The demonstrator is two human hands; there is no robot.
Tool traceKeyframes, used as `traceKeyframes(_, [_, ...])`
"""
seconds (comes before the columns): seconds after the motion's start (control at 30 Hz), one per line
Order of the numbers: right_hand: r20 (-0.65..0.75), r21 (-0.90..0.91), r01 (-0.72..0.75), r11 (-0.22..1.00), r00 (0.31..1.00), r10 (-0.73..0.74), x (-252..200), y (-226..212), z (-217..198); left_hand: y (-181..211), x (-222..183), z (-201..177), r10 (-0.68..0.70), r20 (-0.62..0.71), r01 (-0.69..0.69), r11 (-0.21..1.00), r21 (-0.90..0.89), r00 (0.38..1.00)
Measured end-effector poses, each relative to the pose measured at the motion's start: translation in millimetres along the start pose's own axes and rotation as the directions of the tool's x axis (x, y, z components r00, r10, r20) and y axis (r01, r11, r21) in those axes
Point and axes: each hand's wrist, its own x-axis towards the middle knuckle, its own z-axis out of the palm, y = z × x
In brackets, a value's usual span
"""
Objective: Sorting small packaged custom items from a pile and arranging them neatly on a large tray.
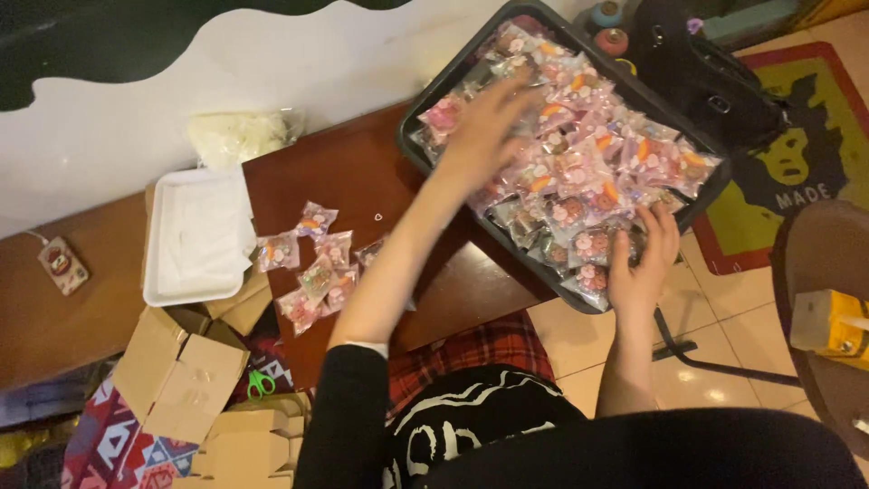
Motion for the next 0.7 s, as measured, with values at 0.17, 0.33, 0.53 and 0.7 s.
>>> traceKeyframes(0.17, [-0.005, -0.002, -0.004, 1.000, 1.000, 0.004, 2.0, 0.2, -0.3, 32.6, -5.0, 12.3, 0.055, 0.195, -0.071, 0.995, 0.074, 0.979])
traceKeyframes(0.33, [0.024, 0.014, 0.009, 1.000, 1.000, -0.009, 1.8, 1.3, -0.7, 9.7, -51.6, -75.0, -0.062, 0.196, 0.036, 0.991, 0.132, 0.979])
traceKeyframes(0.53, [0.025, 0.042, 0.008, 0.999, 1.000, -0.009, -0.9, 1.7, 0.2, -109.9, -184.6, -147.2, -0.525, -0.039, 0.470, 0.723, 0.507, 0.850])
traceKeyframes(0.7, [-0.006, 0.001, 0.033, 0.999, 0.999, -0.033, -0.3, 4.6, 4.8, -142.0, -249.4, -152.1, -0.562, -0.065, 0.549, 0.768, 0.329, 0.825])
